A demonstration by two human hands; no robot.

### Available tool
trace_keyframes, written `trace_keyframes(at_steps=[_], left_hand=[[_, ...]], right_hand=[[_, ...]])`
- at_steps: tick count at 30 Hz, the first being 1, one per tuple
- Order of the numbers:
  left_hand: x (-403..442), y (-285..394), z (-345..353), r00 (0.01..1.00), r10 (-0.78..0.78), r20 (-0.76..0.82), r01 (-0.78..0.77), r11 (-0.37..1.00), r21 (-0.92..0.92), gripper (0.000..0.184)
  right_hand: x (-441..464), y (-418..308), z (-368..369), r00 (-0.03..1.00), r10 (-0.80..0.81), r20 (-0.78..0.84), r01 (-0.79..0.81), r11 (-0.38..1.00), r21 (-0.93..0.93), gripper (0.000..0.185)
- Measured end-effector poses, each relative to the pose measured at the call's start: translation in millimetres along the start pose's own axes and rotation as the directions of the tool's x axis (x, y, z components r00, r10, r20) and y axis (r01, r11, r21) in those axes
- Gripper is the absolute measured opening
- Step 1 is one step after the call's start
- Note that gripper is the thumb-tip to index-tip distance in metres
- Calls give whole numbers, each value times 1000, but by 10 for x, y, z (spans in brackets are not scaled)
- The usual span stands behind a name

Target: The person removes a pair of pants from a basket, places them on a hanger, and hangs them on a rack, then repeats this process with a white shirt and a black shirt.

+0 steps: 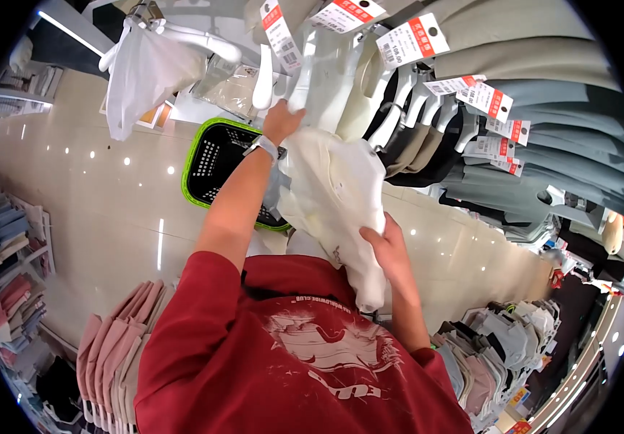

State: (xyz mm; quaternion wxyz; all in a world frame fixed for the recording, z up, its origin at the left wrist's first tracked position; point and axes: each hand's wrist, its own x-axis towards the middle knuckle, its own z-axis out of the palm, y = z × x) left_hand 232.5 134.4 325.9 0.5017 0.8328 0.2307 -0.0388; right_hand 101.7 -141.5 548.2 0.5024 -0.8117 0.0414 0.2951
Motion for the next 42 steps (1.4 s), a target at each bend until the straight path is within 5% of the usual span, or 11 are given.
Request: trace_keyframes(at_steps=[2, 6, 10, 12, 18, 27, 31, 42], left_hand=[[-48, -61, -81, 987, -107, -122, 98, 992, -75, 65], [-100, -89, -474, 998, -47, -50, 49, 998, 34, 56], [-139, -184, -755, 999, -12, -45, 14, 999, 30, 51], [-146, -236, -703, 998, -22, -55, 22, 1000, 10, 52], [-241, -185, -598, 998, 14, -62, -17, 999, -48, 59], [-398, -103, -664, 999, -14, -51, 7, 991, -130, 56], [-419, -87, -717, 999, -25, -33, 21, 993, -113, 58], [-437, -214, -461, 996, -9, -93, -16, 964, -264, 58]], right_hand=[[232, -16, 107, 997, -74, -1, 73, 993, -97, 29], [536, -276, 193, 981, -187, -46, 166, 940, -297, 30], [964, -505, 316, 982, -180, -51, 185, 973, 139, 30], [1281, -572, 469, 958, -273, -88, 286, 935, 208, 30], [2403, -525, 843, 884, -368, -287, 377, 926, -27, 35], [3227, -407, 1200, 741, -528, -415, 566, 824, -39, 39], [3495, -135, 1243, 755, -544, -366, 506, 839, -200, 42], [2907, 322, 1686, 880, -348, -323, 338, 937, -89, 60]])
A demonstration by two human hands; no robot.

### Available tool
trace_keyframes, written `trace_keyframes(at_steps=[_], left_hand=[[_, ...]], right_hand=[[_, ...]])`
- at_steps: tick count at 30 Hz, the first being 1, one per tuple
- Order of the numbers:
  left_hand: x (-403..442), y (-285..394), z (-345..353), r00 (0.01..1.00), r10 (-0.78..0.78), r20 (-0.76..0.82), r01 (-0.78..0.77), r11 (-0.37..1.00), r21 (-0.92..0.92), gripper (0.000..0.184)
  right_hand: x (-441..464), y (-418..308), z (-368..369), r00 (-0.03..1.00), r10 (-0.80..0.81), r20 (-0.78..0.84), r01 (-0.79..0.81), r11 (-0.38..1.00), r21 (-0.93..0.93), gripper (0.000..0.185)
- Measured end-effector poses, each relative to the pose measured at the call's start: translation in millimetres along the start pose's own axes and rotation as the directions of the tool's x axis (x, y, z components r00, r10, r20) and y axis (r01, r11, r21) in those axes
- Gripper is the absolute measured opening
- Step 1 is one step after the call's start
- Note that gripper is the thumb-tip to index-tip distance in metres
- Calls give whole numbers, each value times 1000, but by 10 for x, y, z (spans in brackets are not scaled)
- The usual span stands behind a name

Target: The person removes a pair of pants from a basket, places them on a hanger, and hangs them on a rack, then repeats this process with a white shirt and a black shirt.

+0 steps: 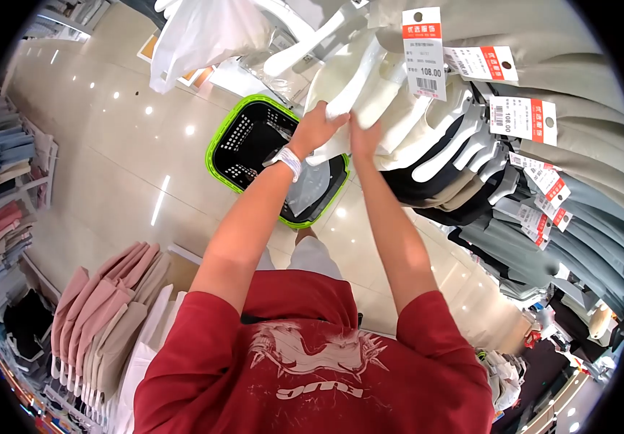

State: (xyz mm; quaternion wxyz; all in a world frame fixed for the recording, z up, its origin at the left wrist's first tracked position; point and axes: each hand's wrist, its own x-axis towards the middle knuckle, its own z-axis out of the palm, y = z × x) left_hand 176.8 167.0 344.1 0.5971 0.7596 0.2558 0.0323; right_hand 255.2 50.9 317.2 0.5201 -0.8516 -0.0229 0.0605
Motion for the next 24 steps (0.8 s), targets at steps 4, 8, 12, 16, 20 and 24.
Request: trace_keyframes(at_steps=[4, 8, 12, 16, 20, 24], left_hand=[[-132, -187, -51, 992, -123, 38, 126, 989, -83, 55], [-440, -677, -98, 970, -232, -69, 228, 972, -62, 45], [-935, -1340, -79, 959, -256, -122, 264, 963, 51, 37], [-1365, -1874, 16, 904, -424, -57, 428, 900, 84, 34], [-1672, -2016, -80, 886, -463, 28, 450, 873, 190, 34], [-1892, -2299, -197, 915, -395, 86, 370, 904, 216, 32]], right_hand=[[-413, 335, -58, 887, 403, 227, -400, 914, -60, 62], [17, 949, 115, 399, 710, 580, -809, 570, -140, 72], [304, 1067, 225, 659, 545, 518, -661, 749, 53, 57], [2, 1031, 152, 553, 636, 538, -693, 710, -127, 56], [-349, 1151, 105, 731, 522, 439, -579, 815, -5, 49], [-696, 1262, 83, 716, 542, 440, -576, 815, -68, 32]])
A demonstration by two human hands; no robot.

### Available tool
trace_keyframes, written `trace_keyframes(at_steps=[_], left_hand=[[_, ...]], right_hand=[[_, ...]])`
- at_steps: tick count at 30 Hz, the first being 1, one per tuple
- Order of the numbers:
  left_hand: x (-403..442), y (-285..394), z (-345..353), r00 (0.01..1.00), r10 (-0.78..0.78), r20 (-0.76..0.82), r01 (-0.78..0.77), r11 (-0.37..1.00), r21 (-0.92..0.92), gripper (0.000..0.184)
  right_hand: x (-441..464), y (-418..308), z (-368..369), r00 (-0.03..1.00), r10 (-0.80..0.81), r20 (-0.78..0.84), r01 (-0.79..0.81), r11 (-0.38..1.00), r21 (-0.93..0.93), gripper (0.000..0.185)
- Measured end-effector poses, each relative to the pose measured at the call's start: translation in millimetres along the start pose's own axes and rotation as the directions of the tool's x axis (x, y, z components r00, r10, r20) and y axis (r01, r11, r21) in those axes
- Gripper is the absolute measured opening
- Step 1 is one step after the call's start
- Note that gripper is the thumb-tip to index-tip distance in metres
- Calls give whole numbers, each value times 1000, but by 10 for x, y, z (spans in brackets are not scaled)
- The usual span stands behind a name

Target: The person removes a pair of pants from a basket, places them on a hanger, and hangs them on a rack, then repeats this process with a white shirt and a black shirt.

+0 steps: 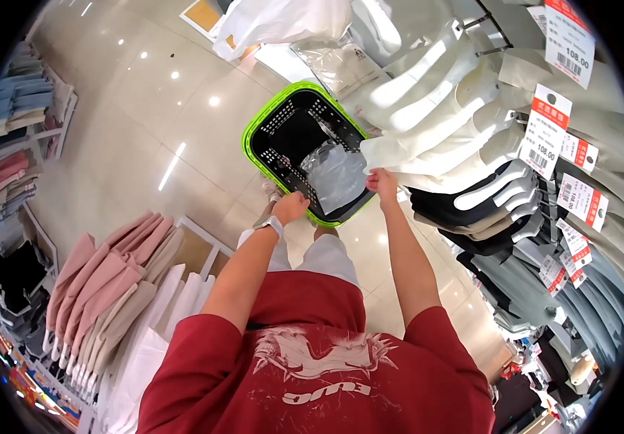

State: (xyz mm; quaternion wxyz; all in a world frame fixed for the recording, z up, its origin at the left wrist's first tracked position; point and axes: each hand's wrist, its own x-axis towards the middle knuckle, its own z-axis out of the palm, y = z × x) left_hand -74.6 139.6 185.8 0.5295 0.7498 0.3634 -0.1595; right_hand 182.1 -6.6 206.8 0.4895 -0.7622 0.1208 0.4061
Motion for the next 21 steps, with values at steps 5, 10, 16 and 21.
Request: trace_keyframes(at_steps=[5, 10, 16, 21], left_hand=[[14, -256, -37, 997, -74, -16, 75, 992, 104, 27], [83, -353, -48, 992, -121, -45, 124, 991, 57, 24], [537, -579, 254, 992, -3, -127, 26, 983, 181, 23], [1324, -937, 554, 987, 63, -144, 6, 900, 435, 26]], right_hand=[[-288, 625, 348, 953, 226, 200, -169, 949, -267, 22], [-443, 1165, 740, 897, 325, 300, -182, 889, -419, 20], [8, 1600, 1145, 910, 290, 297, -185, 923, -337, 15], [877, 1993, 1391, 899, 331, 287, -262, 931, -255, 22]])
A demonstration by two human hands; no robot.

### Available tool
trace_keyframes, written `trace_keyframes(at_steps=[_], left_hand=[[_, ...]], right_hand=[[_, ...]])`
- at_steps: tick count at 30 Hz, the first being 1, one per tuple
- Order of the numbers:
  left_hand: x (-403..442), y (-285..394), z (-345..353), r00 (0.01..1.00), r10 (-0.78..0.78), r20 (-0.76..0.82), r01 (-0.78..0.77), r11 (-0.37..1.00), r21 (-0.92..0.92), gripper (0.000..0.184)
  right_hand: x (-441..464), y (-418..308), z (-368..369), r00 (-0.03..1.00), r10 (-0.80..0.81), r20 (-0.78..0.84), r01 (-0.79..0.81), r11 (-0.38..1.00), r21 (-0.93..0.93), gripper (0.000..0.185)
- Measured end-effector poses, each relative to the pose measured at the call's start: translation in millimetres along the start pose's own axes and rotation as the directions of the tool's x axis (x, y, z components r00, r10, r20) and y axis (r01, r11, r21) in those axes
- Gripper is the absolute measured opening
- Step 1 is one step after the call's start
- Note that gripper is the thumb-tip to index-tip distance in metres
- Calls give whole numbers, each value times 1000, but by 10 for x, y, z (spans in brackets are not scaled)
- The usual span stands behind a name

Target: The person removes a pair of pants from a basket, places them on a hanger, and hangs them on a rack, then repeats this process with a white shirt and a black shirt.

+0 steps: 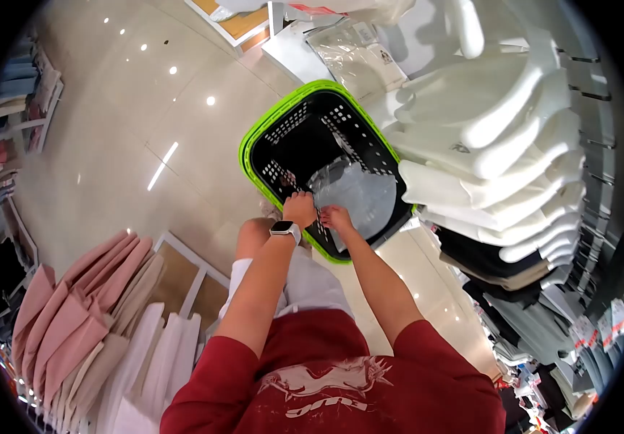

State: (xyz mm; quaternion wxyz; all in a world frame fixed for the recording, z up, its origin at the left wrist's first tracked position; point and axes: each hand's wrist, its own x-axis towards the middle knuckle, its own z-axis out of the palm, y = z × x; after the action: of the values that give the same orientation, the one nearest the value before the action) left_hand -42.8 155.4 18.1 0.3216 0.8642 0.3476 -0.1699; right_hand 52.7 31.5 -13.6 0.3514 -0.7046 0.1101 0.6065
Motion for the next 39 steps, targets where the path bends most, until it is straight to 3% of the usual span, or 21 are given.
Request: trace_keyframes(at_steps=[1, 3, 5, 7, 8, 11, 13, 15, 17, 20, 21, 24, 25, 26, 27, 29, 31, 32, 33, 35, 39], left_hand=[[155, -67, 116, 1000, 2, -11, -2, 1000, 8, 26], [509, -209, 312, 997, 55, -50, -42, 973, 228, 29], [912, -337, 420, 999, 20, 37, -27, 975, 222, 33], [1320, -492, 534, 995, -96, 33, 85, 969, 232, 37], [1483, -608, 630, 992, -120, 28, 109, 963, 248, 40], [1790, -888, 852, 973, -230, 11, 215, 924, 315, 44], [1884, -967, 897, 947, -290, 138, 223, 903, 367, 49], [1903, -986, 984, 953, -282, 115, 223, 904, 364, 50], [1930, -996, 1020, 951, -287, 113, 229, 902, 366, 49], [1941, -983, 1067, 973, -227, 34, 202, 916, 346, 44], [1907, -945, 1032, 974, -224, 32, 200, 917, 347, 44], [1707, -731, 783, 977, -211, 2, 199, 926, 319, 43], [1620, -620, 677, 977, -212, 4, 200, 928, 315, 43], [1515, -488, 555, 925, -379, -12, 379, 924, 50, 47], [1409, -397, 462, 846, -533, 21, 525, 824, -215, 53], [1270, -437, 635, 731, -680, 53, 620, 630, -468, 67], [799, -217, 123, 685, -444, 577, 673, 82, -736, 74], [607, -87, -9, 631, -412, 657, 699, -63, -712, 70], [429, 4, -107, 635, -410, 654, 696, -62, -715, 70], [59, 153, -275, 722, 151, 675, 643, -505, -576, 60], [-469, 527, -520, 721, 228, 654, 637, -589, -497, 57]], right_hand=[[247, 21, 10, 1000, -10, 11, 10, 999, 39, 23], [737, 134, 37, 999, 3, 39, -7, 995, 98, 24], [1142, 222, 65, 997, 25, 69, -35, 988, 151, 25], [1388, 177, 153, 998, 52, 28, -57, 977, 204, 30], [1469, 120, 187, 996, 75, 51, -81, 988, 131, 36], [1927, 309, 254, 983, 134, 123, -156, 970, 186, 42], [2163, 375, 328, 969, 209, 136, -238, 934, 266, 44], [2319, 404, 402, 978, 60, 199, -105, 969, 225, 44], [2464, 447, 514, 993, 47, 107, -74, 961, 268, 39], [2507, 446, 529, 979, 43, -198, -11, 987, 160, 18], [2433, 385, 513, 979, 41, -199, -9, 987, 162, 18], [2082, 160, 409, 970, -90, -228, 136, 971, 196, 14], [1922, 86, 350, 953, -195, -234, 266, 905, 331, 13], [1718, 0, 303, 922, -293, -254, 382, 804, 456, 12], [1460, -119, 286, 922, -291, -257, 380, 806, 454, 12], [868, -384, 222, 876, -431, -218, 477, 697, 535, 13], [117, -594, 139, 881, -452, -139, 451, 714, 536, 13], [-246, -652, 119, 883, -470, -7, 368, 683, 631, 11], [-589, -682, 101, 864, -489, 122, 268, 650, 711, 10], [-1214, -726, 25, 842, -452, 295, 170, 741, 649, 11], [-2341, -709, -167, 671, -452, 588, 198, 873, 446, 13]])
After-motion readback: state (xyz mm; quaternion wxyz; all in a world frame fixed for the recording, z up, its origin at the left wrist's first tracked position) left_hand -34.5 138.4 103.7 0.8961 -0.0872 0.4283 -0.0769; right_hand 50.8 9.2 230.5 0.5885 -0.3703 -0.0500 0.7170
